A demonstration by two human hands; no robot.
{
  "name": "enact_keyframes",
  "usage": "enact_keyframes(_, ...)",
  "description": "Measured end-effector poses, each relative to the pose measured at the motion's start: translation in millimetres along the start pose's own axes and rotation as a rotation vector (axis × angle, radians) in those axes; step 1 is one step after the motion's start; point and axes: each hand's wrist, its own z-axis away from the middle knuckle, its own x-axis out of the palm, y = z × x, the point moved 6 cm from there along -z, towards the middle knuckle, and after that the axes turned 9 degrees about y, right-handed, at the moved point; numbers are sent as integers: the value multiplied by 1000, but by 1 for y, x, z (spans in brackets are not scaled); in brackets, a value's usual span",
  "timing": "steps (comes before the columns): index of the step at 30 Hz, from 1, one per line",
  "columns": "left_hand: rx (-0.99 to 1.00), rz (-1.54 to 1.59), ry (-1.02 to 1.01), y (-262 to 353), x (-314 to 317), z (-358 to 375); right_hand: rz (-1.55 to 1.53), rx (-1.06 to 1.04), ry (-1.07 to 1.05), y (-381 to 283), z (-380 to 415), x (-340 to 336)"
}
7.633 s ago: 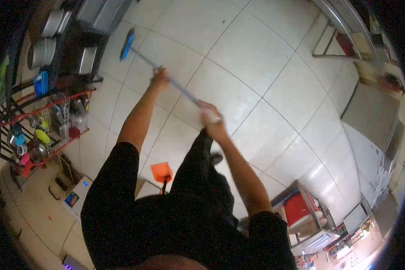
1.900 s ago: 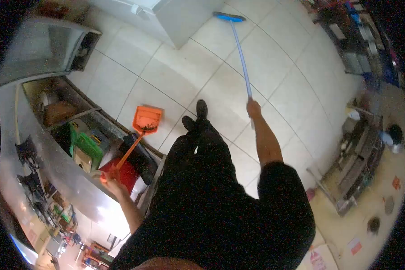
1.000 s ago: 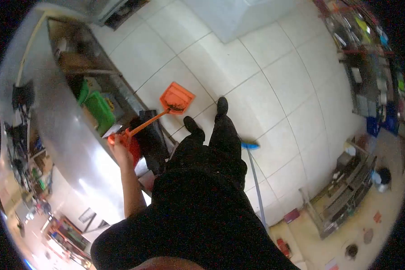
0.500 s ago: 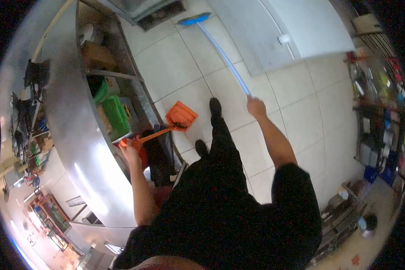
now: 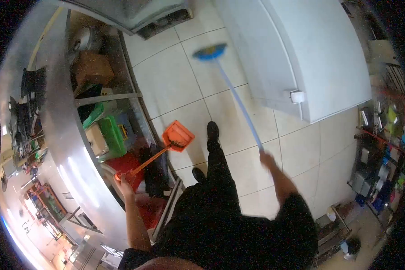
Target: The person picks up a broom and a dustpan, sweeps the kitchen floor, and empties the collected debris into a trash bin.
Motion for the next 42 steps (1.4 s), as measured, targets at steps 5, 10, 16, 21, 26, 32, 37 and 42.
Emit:
enact_keyframes(5, 70, 9, -62, 2, 7, 13, 322, -301, -43, 139, 297, -50)
enact_keyframes(10, 33, 24, -29, -7, -2, 15, 255, -347, 233, 79, 316, -49)
enact_keyframes(16, 63, 17, -123, -15, -8, 23, 266, -785, 573, -190, 37, -69)
enact_keyframes(21, 75, -45, -14, -11, -17, 38, -7, -403, 241, -359, -58, -102)
enact_keyframes(26, 34, -32, -29, -30, -50, 33, 303, -934, 274, -237, -32, -1)
enact_keyframes(32, 45, 103, -76, -25, -69, 40, 351, -555, 117, 30, 250, -35)
enact_keyframes(37, 76, 133, -94, -6, -92, 79, 113, -258, 188, 47, 301, -37)
enact_keyframes(42, 105, -45, 187, -6, -132, 120, 278, -702, 448, -114, 51, -36)
